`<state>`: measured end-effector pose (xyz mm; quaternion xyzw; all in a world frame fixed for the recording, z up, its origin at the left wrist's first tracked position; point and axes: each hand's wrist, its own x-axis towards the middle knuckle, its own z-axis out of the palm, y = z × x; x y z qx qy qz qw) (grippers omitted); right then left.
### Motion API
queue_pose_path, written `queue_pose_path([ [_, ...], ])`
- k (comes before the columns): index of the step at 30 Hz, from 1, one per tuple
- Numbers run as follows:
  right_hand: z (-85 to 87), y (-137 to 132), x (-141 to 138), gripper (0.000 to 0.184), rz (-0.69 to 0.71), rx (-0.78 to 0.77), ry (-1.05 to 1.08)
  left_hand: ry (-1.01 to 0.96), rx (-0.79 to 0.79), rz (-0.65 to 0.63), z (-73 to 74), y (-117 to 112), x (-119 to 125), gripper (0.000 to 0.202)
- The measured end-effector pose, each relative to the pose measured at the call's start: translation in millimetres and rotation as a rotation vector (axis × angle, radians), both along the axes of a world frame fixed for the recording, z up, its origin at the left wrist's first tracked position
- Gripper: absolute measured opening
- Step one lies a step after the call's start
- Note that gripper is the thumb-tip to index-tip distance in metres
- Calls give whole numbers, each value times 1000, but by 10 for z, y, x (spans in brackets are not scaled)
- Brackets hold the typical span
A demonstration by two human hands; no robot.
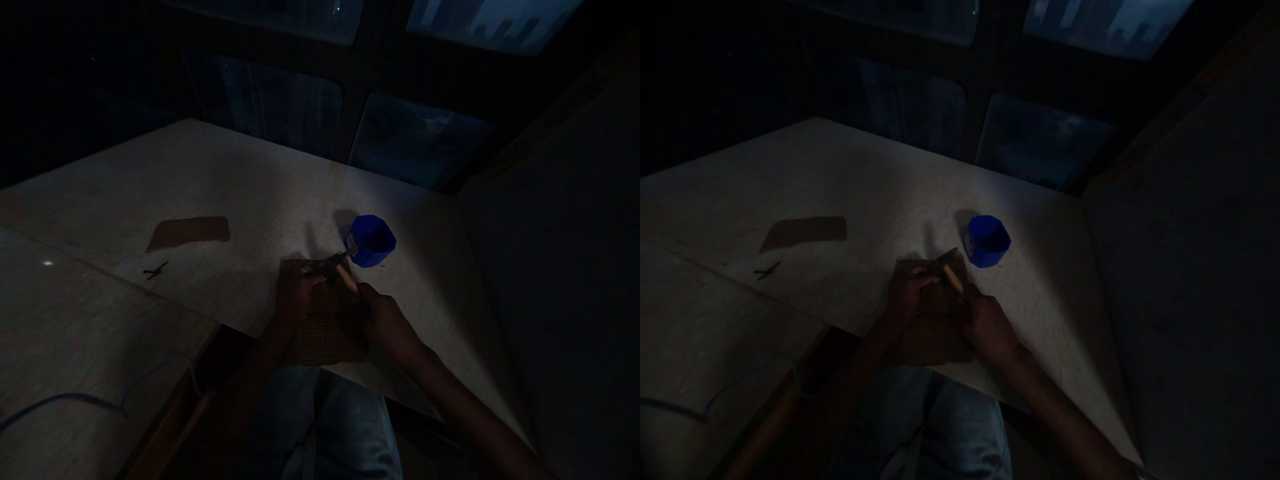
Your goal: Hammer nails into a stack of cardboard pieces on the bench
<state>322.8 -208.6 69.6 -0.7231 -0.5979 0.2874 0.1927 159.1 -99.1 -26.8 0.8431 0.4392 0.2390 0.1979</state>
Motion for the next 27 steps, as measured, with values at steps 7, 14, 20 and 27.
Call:
queue_pose_path([
  [7, -3, -90, 41, 32, -127, 113, 141, 4, 37, -8, 67, -17, 13, 26],
  [14, -184, -309, 11, 34, -261, 128, 288, 51, 22, 19, 99, -21, 14, 27],
  [20, -323, -473, -78, 36, -402, 136, 399, 19, 4, 50, 36, -5, 10, 24],
  [27, -419, -571, -106, 36, -422, 185, 466, -36, -17, 63, -14, 6, 20, 22],
])
